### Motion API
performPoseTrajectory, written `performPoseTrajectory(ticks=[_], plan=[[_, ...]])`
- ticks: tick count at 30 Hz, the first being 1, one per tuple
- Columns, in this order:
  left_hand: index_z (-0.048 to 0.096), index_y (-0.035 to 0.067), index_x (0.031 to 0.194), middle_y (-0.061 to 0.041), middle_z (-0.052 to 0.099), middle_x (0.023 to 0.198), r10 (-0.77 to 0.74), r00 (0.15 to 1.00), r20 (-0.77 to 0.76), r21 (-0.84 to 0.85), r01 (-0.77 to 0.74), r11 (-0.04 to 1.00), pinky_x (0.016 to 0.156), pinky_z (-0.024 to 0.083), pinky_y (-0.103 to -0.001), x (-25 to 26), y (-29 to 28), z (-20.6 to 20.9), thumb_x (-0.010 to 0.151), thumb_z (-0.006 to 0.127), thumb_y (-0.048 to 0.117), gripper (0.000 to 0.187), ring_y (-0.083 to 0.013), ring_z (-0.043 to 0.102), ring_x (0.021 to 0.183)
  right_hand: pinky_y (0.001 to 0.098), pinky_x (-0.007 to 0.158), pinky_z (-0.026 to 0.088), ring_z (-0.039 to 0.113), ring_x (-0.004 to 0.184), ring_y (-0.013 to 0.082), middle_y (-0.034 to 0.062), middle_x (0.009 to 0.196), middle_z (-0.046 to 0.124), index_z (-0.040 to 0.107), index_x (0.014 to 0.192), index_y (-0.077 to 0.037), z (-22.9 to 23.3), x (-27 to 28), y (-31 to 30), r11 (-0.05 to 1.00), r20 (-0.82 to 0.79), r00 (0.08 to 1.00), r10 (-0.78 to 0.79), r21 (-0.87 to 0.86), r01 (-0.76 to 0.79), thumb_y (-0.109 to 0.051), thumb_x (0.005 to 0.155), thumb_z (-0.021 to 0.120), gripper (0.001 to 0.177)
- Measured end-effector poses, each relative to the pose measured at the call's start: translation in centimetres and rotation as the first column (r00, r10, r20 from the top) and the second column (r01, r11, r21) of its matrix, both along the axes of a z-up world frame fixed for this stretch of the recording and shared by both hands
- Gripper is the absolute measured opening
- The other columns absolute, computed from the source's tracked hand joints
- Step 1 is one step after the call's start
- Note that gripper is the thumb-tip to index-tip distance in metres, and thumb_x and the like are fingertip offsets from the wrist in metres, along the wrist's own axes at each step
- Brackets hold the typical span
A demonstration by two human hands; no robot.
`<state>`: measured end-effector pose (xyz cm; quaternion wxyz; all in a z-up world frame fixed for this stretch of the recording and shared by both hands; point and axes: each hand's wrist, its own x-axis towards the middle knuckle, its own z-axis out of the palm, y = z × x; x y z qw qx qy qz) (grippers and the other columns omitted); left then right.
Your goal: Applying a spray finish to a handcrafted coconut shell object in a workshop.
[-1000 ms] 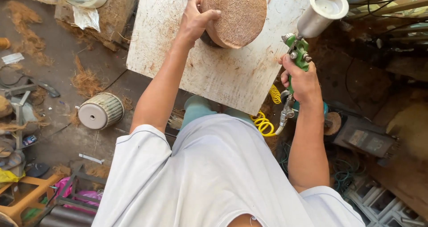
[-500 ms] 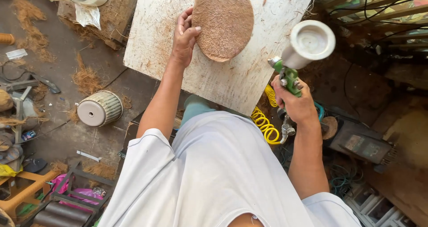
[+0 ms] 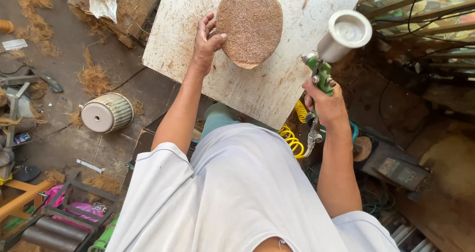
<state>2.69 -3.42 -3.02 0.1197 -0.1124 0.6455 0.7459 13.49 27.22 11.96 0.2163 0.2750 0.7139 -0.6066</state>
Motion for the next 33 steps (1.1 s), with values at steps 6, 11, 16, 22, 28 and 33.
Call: performPoseTrajectory(ticks=[6,11,16,22,28,33], plan=[[0.031,0.015,0.146,-0.022,0.041,0.148,-0.037,0.999,0.004,-0.026,0.037,0.999,0.093,0.058,-0.043,-0.1,-0.4,1.1,0.076,0.072,0.041,0.085,-0.0281,0.054,0.123,0.0270,0.050,0.038,0.043,0.048,0.0108,0.0009,0.054,0.049,0.061,0.080,-0.008,-0.3,-0.5,-0.5,0.999,-0.003,1.000,0.031,0.033,-0.030,-0.025,0.098,0.063,0.024],[0.027,0.010,0.147,-0.022,0.044,0.146,-0.077,0.996,-0.053,-0.032,0.076,0.997,0.094,0.058,-0.046,-0.1,-1.0,1.7,0.079,0.072,0.038,0.086,-0.0308,0.055,0.123,0.0270,0.050,0.037,0.044,0.051,0.0110,0.0039,0.055,0.049,0.063,0.087,-0.006,-0.5,-0.4,-0.7,0.997,-0.013,0.998,0.067,-0.041,-0.067,-0.023,0.097,0.061,0.020],[0.025,0.015,0.149,-0.021,0.043,0.148,-0.179,0.976,-0.127,-0.232,0.146,0.962,0.101,0.053,-0.050,-0.1,-0.2,3.6,0.081,0.072,0.045,0.087,-0.0330,0.055,0.126,0.0263,0.049,0.039,0.043,0.050,0.0107,0.0023,0.054,0.047,0.063,0.085,-0.008,0.1,-1.1,-2.1,0.998,-0.052,0.997,0.062,-0.016,-0.063,-0.023,0.096,0.062,0.019],[0.023,0.019,0.150,-0.025,0.038,0.153,-0.190,0.973,-0.128,-0.292,0.146,0.945,0.104,0.051,-0.055,-0.4,0.4,3.4,0.078,0.075,0.059,0.098,-0.0398,0.051,0.134,0.0259,0.046,0.033,0.035,0.046,0.0091,0.0002,0.053,0.043,0.054,0.083,-0.012,1.6,-1.2,-3.9,0.969,-0.121,0.964,0.236,-0.046,-0.243,-0.023,0.095,0.064,0.019],[0.024,0.020,0.151,-0.026,0.036,0.155,-0.165,0.977,-0.133,-0.265,0.126,0.956,0.111,0.042,-0.056,-0.1,0.8,4.1,0.077,0.080,0.062,0.102,-0.0442,0.043,0.140,0.0246,0.050,0.038,0.040,0.048,0.0098,0.0036,0.053,0.047,0.065,0.089,-0.008,1.5,-1.2,-3.3,0.978,-0.153,0.975,0.161,-0.111,-0.179,-0.030,0.097,0.063,0.023],[0.024,0.022,0.151,-0.026,0.037,0.154,-0.177,0.976,-0.131,-0.274,0.136,0.952,0.111,0.042,-0.057,-0.2,0.9,3.9,0.075,0.083,0.062,0.104,-0.0450,0.042,0.140,0.0256,0.045,0.033,0.037,0.048,0.0092,0.0002,0.059,0.044,0.051,0.084,-0.011,2.1,-1.5,-4.3,0.958,-0.141,0.956,0.256,-0.098,-0.271,-0.022,0.098,0.063,0.020]])
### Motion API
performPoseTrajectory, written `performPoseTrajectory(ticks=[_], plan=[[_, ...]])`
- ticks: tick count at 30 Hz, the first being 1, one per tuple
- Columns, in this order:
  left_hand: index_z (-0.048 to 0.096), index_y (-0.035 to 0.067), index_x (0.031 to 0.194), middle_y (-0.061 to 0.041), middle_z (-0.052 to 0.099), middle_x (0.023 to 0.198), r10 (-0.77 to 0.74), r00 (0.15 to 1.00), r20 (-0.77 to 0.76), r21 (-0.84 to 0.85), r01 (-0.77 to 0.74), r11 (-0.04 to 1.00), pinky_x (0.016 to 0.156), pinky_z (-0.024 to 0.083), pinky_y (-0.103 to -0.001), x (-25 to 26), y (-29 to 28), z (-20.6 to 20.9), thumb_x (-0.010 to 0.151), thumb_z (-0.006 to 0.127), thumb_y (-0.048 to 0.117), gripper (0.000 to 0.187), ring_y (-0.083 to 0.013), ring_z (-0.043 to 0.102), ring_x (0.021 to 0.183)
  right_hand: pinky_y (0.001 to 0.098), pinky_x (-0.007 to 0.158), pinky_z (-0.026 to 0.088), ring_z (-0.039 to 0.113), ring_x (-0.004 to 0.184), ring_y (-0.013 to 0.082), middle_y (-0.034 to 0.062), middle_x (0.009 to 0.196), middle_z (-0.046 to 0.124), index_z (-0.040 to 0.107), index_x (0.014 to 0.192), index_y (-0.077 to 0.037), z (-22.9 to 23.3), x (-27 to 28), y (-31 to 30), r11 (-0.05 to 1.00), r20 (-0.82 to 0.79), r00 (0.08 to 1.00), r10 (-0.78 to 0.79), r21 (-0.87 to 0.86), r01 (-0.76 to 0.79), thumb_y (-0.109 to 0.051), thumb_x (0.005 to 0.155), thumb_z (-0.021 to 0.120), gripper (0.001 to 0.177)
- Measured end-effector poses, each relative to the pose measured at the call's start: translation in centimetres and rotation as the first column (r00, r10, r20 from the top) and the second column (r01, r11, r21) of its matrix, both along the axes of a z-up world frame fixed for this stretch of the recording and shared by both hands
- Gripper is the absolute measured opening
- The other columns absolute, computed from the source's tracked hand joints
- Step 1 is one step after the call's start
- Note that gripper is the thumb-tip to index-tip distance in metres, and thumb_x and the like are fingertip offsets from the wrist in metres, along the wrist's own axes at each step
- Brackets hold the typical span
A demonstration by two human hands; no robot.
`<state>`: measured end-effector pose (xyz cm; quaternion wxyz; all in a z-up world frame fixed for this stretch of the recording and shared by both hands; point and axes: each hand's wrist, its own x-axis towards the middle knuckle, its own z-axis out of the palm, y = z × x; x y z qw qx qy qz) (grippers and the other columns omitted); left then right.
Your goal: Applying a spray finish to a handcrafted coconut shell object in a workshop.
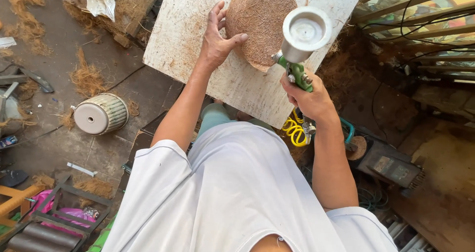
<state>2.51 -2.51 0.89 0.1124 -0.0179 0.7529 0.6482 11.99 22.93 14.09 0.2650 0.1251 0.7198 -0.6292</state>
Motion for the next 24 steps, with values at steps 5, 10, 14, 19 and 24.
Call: performPoseTrajectory(ticks=[5,10,14,19,24], plan=[[0.025,0.021,0.151,-0.026,0.037,0.153,0.016,0.999,-0.043,0.008,-0.016,1.000,0.115,0.039,-0.054,0.0,-0.2,-0.2,0.076,0.085,0.059,0.103,-0.0445,0.042,0.141,0.0218,0.046,0.038,0.044,0.047,0.0068,-0.0016,0.055,0.052,0.057,0.079,-0.014,-1.4,-0.2,0.9,0.969,0.014,0.971,-0.241,0.055,0.239,-0.027,0.098,0.067,0.025],[0.022,0.026,0.152,-0.025,0.030,0.157,-0.042,0.998,-0.049,0.018,0.043,0.999,0.105,0.052,-0.056,0.3,-0.5,0.4,0.080,0.086,0.041,0.097,-0.0423,0.037,0.143,0.0232,0.046,0.034,0.040,0.047,0.0078,0.0004,0.053,0.045,0.061,0.092,-0.007,-0.7,0.3,2.2,0.985,-0.025,0.985,-0.172,-0.037,0.171,-0.023,0.099,0.062,0.017],[0.019,0.025,0.153,-0.031,0.027,0.157,-0.100,0.989,-0.111,-0.004,0.100,0.995,0.110,0.047,-0.058,0.5,-0.5,1.9,0.080,0.085,0.037,0.099,-0.0454,0.038,0.143,0.0248,0.048,0.040,0.044,0.052,0.0093,0.0008,0.067,0.049,0.065,0.097,-0.007,0.2,1.1,2.8,0.993,0.004,0.996,-0.087,0.079,0.086,-0.023,0.096,0.064,0.016],[0.018,0.023,0.153,-0.023,0.033,0.154,-0.156,0.971,-0.184,-0.138,0.131,0.982,0.110,0.049,-0.055,0.7,-0.2,2.3,0.082,0.082,0.032,0.097,-0.0385,0.042,0.141,0.0247,0.047,0.034,0.047,0.051,0.0105,0.0029,0.060,0.050,0.068,0.092,-0.006,-0.7,1.3,4.6,0.958,-0.040,0.958,-0.282,0.034,0.284,-0.023,0.097,0.064,0.018],[0.015,0.026,0.154,-0.027,0.030,0.156,-0.157,0.974,-0.163,-0.116,0.139,0.983,0.109,0.047,-0.061,0.6,-0.2,1.2,0.082,0.083,0.039,0.099,-0.0434,0.041,0.142,0.0238,0.047,0.035,0.042,0.049,0.0088,0.0020,0.055,0.048,0.060,0.084,-0.008,0.5,1.6,4.2,0.979,0.013,0.980,-0.197,0.050,0.197,-0.024,0.096,0.065,0.021]])
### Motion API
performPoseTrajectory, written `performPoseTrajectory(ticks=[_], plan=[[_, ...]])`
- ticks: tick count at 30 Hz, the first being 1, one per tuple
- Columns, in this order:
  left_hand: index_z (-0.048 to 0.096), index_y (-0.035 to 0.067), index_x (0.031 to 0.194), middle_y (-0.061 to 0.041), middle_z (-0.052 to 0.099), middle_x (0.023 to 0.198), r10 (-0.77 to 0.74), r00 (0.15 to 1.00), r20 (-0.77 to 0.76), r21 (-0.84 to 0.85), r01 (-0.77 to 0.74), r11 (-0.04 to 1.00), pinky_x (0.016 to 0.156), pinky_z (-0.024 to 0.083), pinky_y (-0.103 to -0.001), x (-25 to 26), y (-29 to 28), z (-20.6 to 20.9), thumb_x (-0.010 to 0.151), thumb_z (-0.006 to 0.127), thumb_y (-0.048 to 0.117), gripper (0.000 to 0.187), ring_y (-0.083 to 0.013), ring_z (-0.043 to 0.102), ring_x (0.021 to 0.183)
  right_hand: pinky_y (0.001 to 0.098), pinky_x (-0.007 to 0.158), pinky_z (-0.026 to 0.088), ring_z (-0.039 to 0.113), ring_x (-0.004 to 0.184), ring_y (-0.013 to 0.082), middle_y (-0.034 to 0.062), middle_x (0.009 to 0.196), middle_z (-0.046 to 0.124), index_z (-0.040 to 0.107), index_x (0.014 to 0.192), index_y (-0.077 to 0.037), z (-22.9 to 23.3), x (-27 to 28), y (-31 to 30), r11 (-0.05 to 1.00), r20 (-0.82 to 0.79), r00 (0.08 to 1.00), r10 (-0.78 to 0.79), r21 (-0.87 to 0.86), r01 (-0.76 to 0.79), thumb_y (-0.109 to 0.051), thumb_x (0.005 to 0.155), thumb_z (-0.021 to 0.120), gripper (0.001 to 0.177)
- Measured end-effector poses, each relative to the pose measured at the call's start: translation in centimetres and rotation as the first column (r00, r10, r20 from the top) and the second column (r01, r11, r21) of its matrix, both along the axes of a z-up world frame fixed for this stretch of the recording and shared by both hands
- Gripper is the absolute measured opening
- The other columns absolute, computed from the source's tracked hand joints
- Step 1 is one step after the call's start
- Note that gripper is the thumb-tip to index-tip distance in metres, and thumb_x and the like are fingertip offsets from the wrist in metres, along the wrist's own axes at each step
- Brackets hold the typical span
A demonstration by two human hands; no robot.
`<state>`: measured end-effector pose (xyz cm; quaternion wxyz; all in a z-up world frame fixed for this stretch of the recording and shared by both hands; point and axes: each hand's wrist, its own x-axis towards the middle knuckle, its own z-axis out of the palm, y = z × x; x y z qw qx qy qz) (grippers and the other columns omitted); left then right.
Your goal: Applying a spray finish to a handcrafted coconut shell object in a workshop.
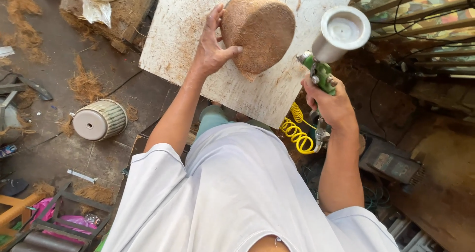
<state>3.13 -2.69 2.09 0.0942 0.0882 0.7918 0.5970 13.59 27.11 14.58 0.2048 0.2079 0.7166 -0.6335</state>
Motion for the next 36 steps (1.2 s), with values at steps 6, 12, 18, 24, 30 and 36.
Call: performPoseTrajectory(ticks=[6,12,18,24,30,36], plan=[[0.021,0.017,0.152,-0.027,0.034,0.154,0.139,0.963,0.232,0.197,-0.186,0.963,0.107,0.048,-0.054,-0.5,-0.5,-1.7,0.079,0.080,0.040,0.097,-0.0411,0.042,0.139,0.0263,0.048,0.035,0.043,0.048,0.0108,0.0030,0.054,0.049,0.060,0.076,-0.006,-2.8,0.2,0.3,0.994,0.039,0.996,-0.086,0.063,0.084,-0.027,0.099,0.064,0.032],[0.021,0.013,0.150,-0.019,0.047,0.144,0.181,0.898,0.402,0.301,-0.316,0.900,0.097,0.059,-0.048,-0.3,-0.8,-2.8,0.073,0.080,0.040,0.102,-0.0311,0.058,0.124,0.0239,0.047,0.036,0.041,0.048,0.0089,0.0007,0.056,0.049,0.062,0.085,-0.011,-2.4,1.2,-0.9,0.998,0.071,0.996,-0.049,0.042,0.047,-0.028,0.097,0.063,0.021],[0.023,0.014,0.152,-0.010,0.056,0.129,0.255,0.763,0.594,0.289,-0.498,0.817,0.092,0.055,-0.044,-0.4,-0.2,-2.4,0.066,0.083,0.037,0.108,-0.0239,0.065,0.109,0.0233,0.047,0.038,0.047,0.052,0.0072,0.0107,0.097,0.067,0.063,0.101,-0.012,-4.4,0.9,-0.5,0.993,0.042,0.992,-0.119,0.023,0.118,-0.027,0.098,0.059,0.016],[0.031,0.016,0.148,-0.018,0.053,0.130,0.277,0.580,0.766,0.308,-0.709,0.634,0.078,0.054,-0.038,-0.2,1.2,-2.7,0.059,0.084,0.031,0.105,-0.0257,0.056,0.107,0.0240,0.049,0.041,0.049,0.055,0.0062,0.0047,0.101,0.070,0.062,0.097,-0.012,-5.5,0.8,-1.7,0.991,0.106,0.989,-0.107,0.087,0.098,-0.035,0.096,0.061,0.023],[0.047,0.009,0.135,-0.011,0.068,0.103,0.079,0.535,0.841,0.437,-0.758,0.484,0.062,0.055,-0.031,0.0,1.9,-5.7,0.077,0.078,0.006,0.066,-0.0192,0.064,0.080,0.0263,0.051,0.040,0.047,0.055,0.0073,0.0063,0.093,0.068,0.061,0.094,-0.012,-4.9,0.5,-2.7,0.991,0.150,0.984,-0.095,0.105,0.080,-0.036,0.095,0.061,0.024],[0.062,0.012,0.108,-0.008,0.070,0.108,-0.096,0.628,0.773,0.594,-0.662,0.457,0.086,0.051,-0.043,-0.3,5.6,-1.2,0.082,0.073,0.005,0.029,-0.0250,0.063,0.101,0.0216,0.049,0.042,0.051,0.055,0.0057,-0.0013,0.070,0.059,0.062,0.101,-0.015,-2.1,2.2,-1.0,0.977,-0.011,0.993,-0.115,0.180,0.115,-0.027,0.100,0.060,0.012]])
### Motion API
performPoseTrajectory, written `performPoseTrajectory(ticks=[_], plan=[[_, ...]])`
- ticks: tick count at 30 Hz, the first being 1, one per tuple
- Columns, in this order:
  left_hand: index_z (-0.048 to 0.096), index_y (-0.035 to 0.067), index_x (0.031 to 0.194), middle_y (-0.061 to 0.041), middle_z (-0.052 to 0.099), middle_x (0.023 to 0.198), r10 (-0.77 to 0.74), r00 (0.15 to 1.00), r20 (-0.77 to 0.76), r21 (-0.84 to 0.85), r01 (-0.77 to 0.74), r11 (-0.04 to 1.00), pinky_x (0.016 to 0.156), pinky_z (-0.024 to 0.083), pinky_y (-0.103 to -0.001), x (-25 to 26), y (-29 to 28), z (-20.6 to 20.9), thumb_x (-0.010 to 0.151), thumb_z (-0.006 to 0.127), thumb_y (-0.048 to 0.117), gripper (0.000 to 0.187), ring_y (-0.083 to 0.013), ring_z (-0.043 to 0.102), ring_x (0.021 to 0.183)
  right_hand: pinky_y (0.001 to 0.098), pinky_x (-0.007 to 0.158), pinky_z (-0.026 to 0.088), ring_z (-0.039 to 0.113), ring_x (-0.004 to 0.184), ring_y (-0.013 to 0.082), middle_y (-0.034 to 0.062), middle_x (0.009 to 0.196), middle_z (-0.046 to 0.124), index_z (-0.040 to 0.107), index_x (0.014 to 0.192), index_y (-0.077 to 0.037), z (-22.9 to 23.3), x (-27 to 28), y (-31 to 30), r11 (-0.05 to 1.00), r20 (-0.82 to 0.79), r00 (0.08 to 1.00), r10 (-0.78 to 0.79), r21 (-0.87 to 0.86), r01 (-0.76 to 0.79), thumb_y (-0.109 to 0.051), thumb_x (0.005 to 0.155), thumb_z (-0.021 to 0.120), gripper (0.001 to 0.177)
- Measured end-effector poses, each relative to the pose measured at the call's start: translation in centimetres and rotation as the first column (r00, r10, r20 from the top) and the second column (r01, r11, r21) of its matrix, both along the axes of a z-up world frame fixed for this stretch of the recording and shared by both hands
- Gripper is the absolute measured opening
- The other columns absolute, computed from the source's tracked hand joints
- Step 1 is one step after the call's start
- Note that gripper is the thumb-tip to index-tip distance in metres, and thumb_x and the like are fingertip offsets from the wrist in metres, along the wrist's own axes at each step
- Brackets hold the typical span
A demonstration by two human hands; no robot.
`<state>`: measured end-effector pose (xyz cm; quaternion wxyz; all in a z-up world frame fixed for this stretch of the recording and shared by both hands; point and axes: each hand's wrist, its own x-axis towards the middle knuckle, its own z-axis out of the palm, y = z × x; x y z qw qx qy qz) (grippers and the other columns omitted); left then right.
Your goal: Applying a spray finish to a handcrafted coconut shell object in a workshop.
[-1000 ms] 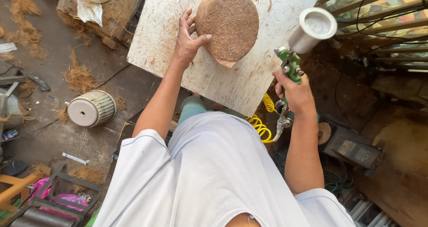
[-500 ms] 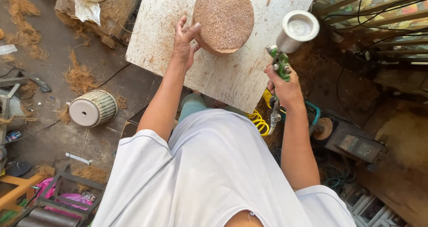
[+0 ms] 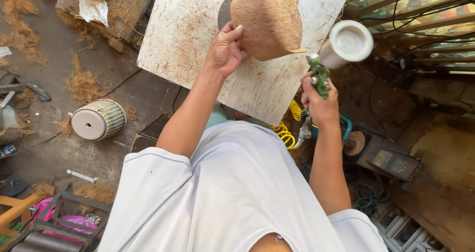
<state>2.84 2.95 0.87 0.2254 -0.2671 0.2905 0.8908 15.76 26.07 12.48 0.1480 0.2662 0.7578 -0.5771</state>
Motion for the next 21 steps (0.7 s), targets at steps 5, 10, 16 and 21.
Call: performPoseTrajectory(ticks=[5,10,16,21], plan=[[0.057,0.013,0.121,-0.008,0.068,0.113,-0.124,0.965,-0.229,0.040,0.137,0.990,0.079,0.054,-0.040,-0.9,3.7,2.3,0.093,0.063,0.009,0.028,-0.0225,0.066,0.095,0.0236,0.048,0.039,0.049,0.054,0.0083,-0.0006,0.062,0.047,0.062,0.104,-0.010,2.1,1.8,1.6,0.996,-0.126,0.991,-0.035,-0.080,0.026,-0.024,0.102,0.054,0.017],[0.040,0.007,0.149,-0.017,0.057,0.140,-0.093,0.977,-0.190,0.034,0.101,0.994,0.099,0.055,-0.038,-1.8,6.6,3.8,0.093,0.061,0.010,0.059,-0.0280,0.063,0.116,0.0228,0.050,0.041,0.050,0.057,0.0090,0.0020,0.075,0.054,0.062,0.111,-0.008,3.5,3.0,2.3,0.992,-0.228,0.971,0.066,-0.092,-0.089,-0.027,0.101,0.058,0.022],[0.045,0.005,0.140,-0.017,0.069,0.119,-0.116,0.971,-0.210,-0.009,0.117,0.993,0.080,0.060,-0.045,-1.7,5.7,4.9,0.095,0.055,0.003,0.045,-0.0283,0.070,0.096,0.0223,0.050,0.041,0.048,0.056,0.0085,0.0006,0.065,0.049,0.063,0.112,-0.007,3.2,2.6,2.0,0.980,-0.233,0.968,0.093,-0.150,-0.130,-0.027,0.101,0.058,0.024],[0.048,0.004,0.124,-0.020,0.069,0.111,-0.117,0.980,-0.159,-0.082,0.105,0.991,0.079,0.058,-0.051,-1.9,4.0,5.8,0.092,0.052,0.029,0.040,-0.0353,0.069,0.097,0.0222,0.049,0.042,0.048,0.056,0.0073,-0.0018,0.070,0.052,0.065,0.112,-0.010,2.7,1.5,0.5,0.983,-0.130,0.984,0.119,-0.126,-0.136,-0.028,0.099,0.061,0.022]])
